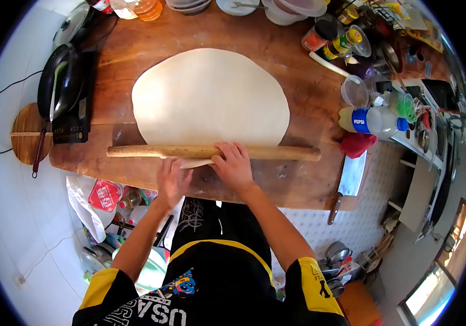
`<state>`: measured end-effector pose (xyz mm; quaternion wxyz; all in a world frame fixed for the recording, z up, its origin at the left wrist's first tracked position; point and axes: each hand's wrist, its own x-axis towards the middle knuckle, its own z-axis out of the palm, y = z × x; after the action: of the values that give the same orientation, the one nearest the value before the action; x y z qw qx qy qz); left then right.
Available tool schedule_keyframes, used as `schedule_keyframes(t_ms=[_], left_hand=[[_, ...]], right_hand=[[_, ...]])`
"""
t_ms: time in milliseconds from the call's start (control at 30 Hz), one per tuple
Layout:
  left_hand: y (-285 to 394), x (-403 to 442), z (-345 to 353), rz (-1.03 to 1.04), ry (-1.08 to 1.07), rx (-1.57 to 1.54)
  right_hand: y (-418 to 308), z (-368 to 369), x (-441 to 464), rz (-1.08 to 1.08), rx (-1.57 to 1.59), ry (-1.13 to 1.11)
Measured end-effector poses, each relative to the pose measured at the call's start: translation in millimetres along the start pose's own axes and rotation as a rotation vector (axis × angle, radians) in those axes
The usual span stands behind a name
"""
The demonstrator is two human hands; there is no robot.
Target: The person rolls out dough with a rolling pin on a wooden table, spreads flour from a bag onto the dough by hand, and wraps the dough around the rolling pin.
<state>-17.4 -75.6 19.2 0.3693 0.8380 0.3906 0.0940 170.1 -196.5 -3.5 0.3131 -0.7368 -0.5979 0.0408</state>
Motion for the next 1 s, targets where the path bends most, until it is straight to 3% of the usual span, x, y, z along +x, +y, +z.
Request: schedule_keyframes(t_ms=[33, 167, 300, 500, 567, 600, 700, 767, 800, 933, 1000], left_hand=[[-5, 7, -7, 0.342, 0.107, 0.29], [-31, 19, -13, 0.532, 0.07, 0.363], [-23, 48, -22, 0.556, 0.193, 0.266], [-32, 86, -16, 0.56, 0.147, 0.334], [-30, 73, -10, 0.801, 0.254, 0.413], [-17, 64, -14, 0.774, 0.045, 0.51], [-23, 59, 7, 0.671, 0.002, 0.558], [-26, 74, 11, 0.675, 0.018, 0.579], [-22, 89, 8, 0.68, -0.003, 0.549], [7, 153, -30, 0.73, -0.109, 0.544], [-8, 146, -21, 0.755, -0.072, 0.556]], right_hand=[[-2, -3, 2, 0.026, 0.015, -0.003], [-1, -6, 7, 0.065, 0.049, -0.022], [2, -1, 13, 0.104, 0.064, 0.025], [2, 4, 38, 0.261, -0.065, 0.005], [4, 9, 46, 0.355, -0.175, 0.056], [4, 9, 51, 0.354, -0.177, 0.058], [-1, 14, 53, 0.265, -0.348, 0.123], [-7, 24, 31, 0.071, -0.402, -0.044], [-19, 26, 29, 0.167, -0.269, -0.091], [-1, 19, 79, 0.225, -0.254, -0.134], [7, 15, 83, 0.219, -0.256, -0.146]])
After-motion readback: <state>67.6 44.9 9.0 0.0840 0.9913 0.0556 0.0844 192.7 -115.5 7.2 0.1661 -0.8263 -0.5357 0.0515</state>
